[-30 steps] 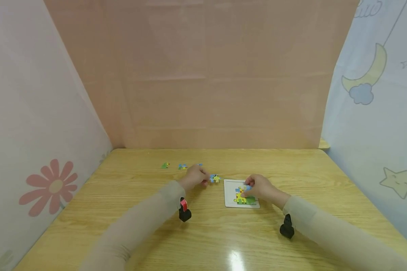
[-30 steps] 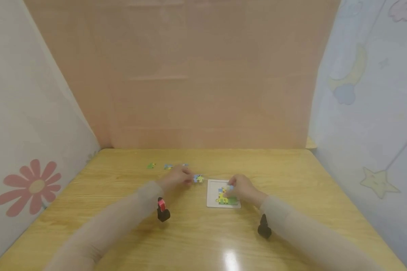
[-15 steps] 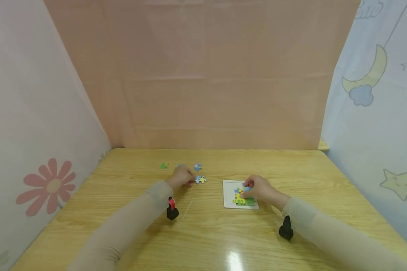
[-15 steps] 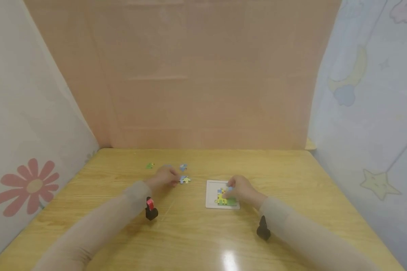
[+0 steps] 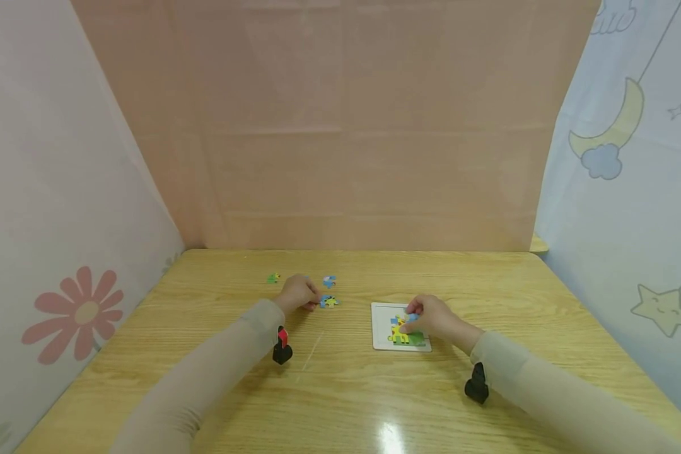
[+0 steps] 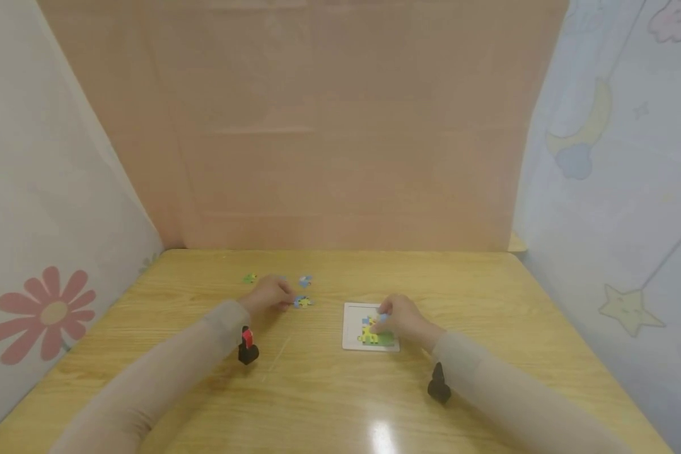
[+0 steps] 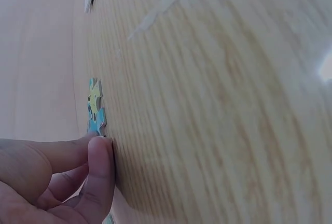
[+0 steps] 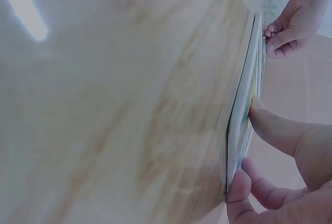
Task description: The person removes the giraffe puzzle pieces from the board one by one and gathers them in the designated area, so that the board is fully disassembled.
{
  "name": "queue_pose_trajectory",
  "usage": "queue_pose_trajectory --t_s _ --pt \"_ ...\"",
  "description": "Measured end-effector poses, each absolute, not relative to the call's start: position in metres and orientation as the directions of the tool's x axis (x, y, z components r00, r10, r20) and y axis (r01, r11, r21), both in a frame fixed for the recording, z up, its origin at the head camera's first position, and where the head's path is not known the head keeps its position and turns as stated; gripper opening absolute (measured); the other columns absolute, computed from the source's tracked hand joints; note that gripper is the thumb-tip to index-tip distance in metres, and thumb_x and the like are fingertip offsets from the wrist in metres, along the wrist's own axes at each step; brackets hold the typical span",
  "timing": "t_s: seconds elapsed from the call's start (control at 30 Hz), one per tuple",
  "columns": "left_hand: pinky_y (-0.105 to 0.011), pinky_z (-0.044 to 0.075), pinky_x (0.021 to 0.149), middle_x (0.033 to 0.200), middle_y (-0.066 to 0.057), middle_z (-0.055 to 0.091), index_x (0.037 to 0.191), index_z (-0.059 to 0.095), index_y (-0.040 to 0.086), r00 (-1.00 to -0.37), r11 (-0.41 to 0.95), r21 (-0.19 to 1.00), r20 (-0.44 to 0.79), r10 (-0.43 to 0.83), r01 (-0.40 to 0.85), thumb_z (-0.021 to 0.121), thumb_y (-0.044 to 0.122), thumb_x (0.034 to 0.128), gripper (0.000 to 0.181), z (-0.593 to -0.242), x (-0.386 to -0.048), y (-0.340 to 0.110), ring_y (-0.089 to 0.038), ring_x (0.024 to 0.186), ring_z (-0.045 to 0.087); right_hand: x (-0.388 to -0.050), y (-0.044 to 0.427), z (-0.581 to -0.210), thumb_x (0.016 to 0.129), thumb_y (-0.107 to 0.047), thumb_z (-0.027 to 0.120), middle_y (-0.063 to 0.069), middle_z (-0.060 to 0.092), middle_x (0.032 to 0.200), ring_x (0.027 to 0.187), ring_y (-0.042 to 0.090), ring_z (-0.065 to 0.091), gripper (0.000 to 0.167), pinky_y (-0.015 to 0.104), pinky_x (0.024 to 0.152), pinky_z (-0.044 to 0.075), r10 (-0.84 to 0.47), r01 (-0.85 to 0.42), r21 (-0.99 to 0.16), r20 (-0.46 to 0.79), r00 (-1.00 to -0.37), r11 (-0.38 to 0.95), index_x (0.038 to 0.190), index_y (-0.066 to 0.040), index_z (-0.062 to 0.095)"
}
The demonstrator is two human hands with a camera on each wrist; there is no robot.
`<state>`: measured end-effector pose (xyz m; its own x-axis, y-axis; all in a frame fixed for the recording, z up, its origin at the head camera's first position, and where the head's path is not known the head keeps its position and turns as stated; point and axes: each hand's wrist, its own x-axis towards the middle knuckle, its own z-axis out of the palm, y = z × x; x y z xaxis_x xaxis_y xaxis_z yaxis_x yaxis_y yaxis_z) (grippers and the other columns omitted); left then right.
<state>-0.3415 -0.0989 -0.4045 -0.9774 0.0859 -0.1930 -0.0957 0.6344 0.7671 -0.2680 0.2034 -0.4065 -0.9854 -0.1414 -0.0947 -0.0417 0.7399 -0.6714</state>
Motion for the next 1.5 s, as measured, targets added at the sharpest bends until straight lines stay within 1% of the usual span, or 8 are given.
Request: queue_pose_trajectory --t_s 0.27,0.4,0.53,0.83,1.1,1.3,1.4,1.5 --pt "-0.019 0.056 0.054 0.070 -0.008 0.067 0.088 0.070 -0.005 -0.977 0.649 0.753 -0.199 0.074 -0.104 0.071 -0.001 0.0847 0.005 -0.403 -0.341 -0.099 -0.008 0.049 0.058 -0.268 0.203 -0.405 0.074 -0.017 0.085 0.008 0.054 0.093 0.083 0.020 0.044 0.038 0.029 0.069 0.039 -0.147 -0.047 -0.671 -0.094 -0.985 0.740 0.098 -0.001 0.060" --pt "-0.019 0.056 0.053 0.067 -0.007 0.067 0.083 0.070 -0.004 -0.976 0.659 0.744 -0.203 0.072 -0.106 0.071 -0.002 0.0841 0.003 -0.403 -0.341 -0.098 -0.008 0.049 0.059 -0.268 0.204 -0.405 0.074 -0.018 0.085 0.008 0.054 0.093 0.084 0.021 0.045 0.039 0.030 0.070 0.039 -0.145 -0.046 -0.664 -0.095 -0.985 0.747 0.098 -0.001 0.059" --pt "-0.019 0.056 0.053 0.067 -0.007 0.067 0.078 0.070 -0.002 -0.976 0.654 0.748 -0.208 0.068 -0.114 0.072 -0.002 0.0836 0.006 -0.404 -0.341 -0.099 -0.009 0.049 0.059 -0.268 0.204 -0.406 0.074 -0.018 0.085 0.008 0.053 0.094 0.084 0.021 0.045 0.040 0.030 0.070 0.040 -0.149 -0.049 -0.666 -0.095 -0.984 0.744 0.099 -0.001 0.059" --pt "-0.019 0.056 0.054 0.075 -0.009 0.070 0.088 0.072 -0.004 -0.973 0.631 0.764 -0.221 0.064 -0.133 0.071 -0.001 0.0847 0.004 -0.404 -0.341 -0.101 -0.008 0.051 0.059 -0.268 0.203 -0.406 0.074 -0.018 0.085 0.008 0.053 0.093 0.083 0.020 0.045 0.039 0.029 0.069 0.040 -0.143 -0.041 -0.664 -0.100 -0.985 0.747 0.099 -0.001 0.060" --pt "-0.023 0.058 0.057 0.079 -0.013 0.069 0.087 0.070 -0.004 -0.982 0.602 0.794 -0.171 0.085 -0.086 0.072 -0.002 0.0836 0.004 -0.404 -0.335 -0.097 -0.012 0.053 0.063 -0.271 0.203 -0.410 0.073 -0.021 0.086 0.006 0.054 0.091 0.082 0.019 0.045 0.039 0.028 0.068 0.038 -0.138 -0.040 -0.645 -0.103 -0.985 0.763 0.099 -0.003 0.061" --pt "-0.024 0.059 0.061 0.082 -0.011 0.067 0.087 0.068 -0.005 -0.978 0.553 0.833 -0.127 0.167 -0.014 0.071 -0.003 0.0842 0.004 -0.402 -0.329 -0.083 -0.014 0.060 0.066 -0.270 0.205 -0.408 0.075 -0.020 0.085 0.006 0.053 0.089 0.081 0.019 0.043 0.039 0.027 0.066 0.037 -0.169 -0.064 -0.640 -0.105 -0.980 0.766 0.100 -0.002 0.061" --pt "-0.025 0.060 0.066 0.083 -0.010 0.065 0.088 0.067 -0.004 -0.957 0.534 0.844 -0.108 0.269 0.055 0.069 -0.002 0.0859 0.004 -0.400 -0.324 -0.072 -0.017 0.069 0.068 -0.269 0.206 -0.403 0.076 -0.019 0.084 0.008 0.052 0.090 0.081 0.020 0.043 0.040 0.028 0.067 0.037 -0.199 -0.077 -0.643 -0.119 -0.973 0.762 0.103 0.000 0.060" --pt "-0.027 0.060 0.070 0.085 -0.009 0.066 0.092 0.068 -0.003 -0.918 0.511 0.851 -0.099 0.385 0.122 0.069 0.002 0.0877 0.006 -0.397 -0.318 -0.059 -0.019 0.076 0.068 -0.268 0.206 -0.399 0.075 -0.017 0.084 0.009 0.053 0.096 0.084 0.020 0.044 0.045 0.030 0.071 0.041 -0.224 -0.075 -0.644 -0.154 -0.962 0.762 0.107 0.002 0.059"
